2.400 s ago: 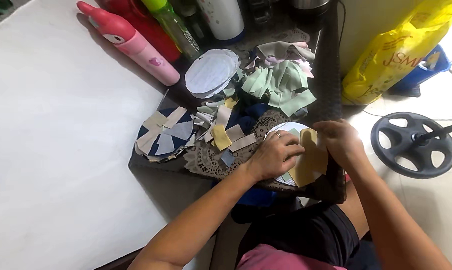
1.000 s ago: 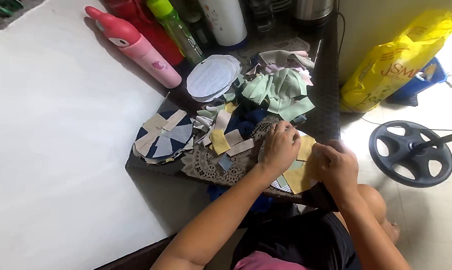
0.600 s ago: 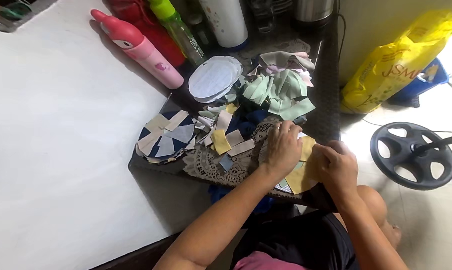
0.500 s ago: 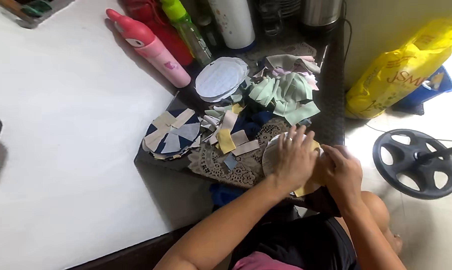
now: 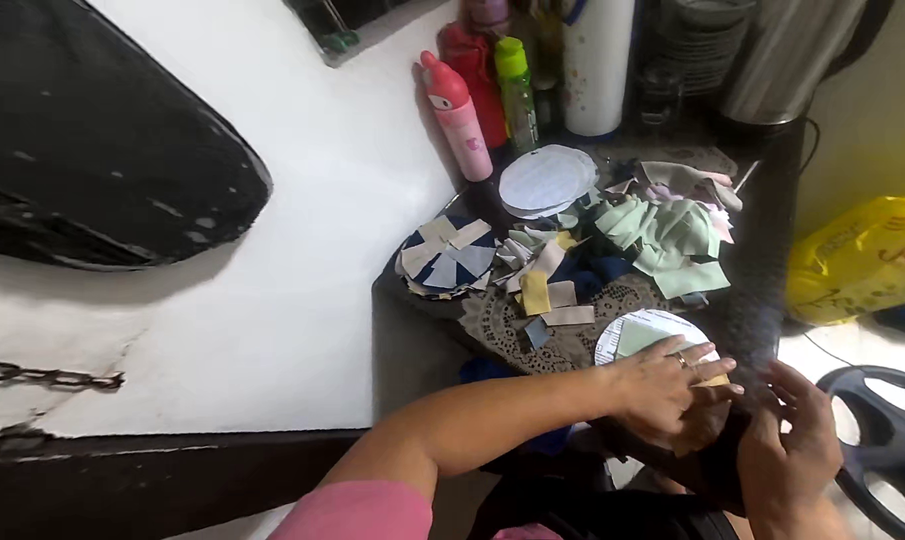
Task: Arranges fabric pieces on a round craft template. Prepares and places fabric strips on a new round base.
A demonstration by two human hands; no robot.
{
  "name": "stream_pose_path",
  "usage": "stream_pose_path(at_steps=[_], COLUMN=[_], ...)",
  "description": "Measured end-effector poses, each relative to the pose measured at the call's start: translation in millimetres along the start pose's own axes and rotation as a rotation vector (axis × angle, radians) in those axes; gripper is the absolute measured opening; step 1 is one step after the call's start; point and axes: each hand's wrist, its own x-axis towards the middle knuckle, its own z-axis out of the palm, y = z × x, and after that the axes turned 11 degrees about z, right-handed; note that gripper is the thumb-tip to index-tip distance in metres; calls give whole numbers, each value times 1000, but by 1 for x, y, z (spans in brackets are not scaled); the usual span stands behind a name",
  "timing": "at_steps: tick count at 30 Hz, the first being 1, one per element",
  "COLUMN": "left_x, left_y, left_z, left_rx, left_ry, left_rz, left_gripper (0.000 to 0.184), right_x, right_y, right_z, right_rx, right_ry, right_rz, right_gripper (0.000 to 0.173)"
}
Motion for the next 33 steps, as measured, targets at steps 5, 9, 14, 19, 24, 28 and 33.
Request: stream_pose_path(at_steps=[5, 9, 14, 19, 24, 28, 33], left_x=[-44, -111, -149, -152, -154, -156, -133], left_y=[-7, -35, -56, -68, -60, -38, 29], left_z=[-39, -87, -110, -104, -103, -109, -111], left_rx=[81, 129, -85, -262, -183, -207, -583], left_ry=[489, 535, 469, 458, 604, 728, 745], left_rz=[-368, -831, -1049, -1076, -1059, -917, -672], left_gripper=[39, 28, 28, 35, 27, 21, 10], right_x=[-11, -11, -11, -12, -12, -13, -37], right_y=[2, 1, 3, -1, -3, -5, -37], right_z=[2, 2, 4, 5, 6, 6, 4], right_rx=[50, 35, -10, -24, -53, -134, 15], right_ry=[-17, -10, 33, 39, 45, 79, -102], right_rz=[55, 81, 51, 67, 65, -53, -147], right_gripper=[39, 38, 36, 35, 32, 27, 26])
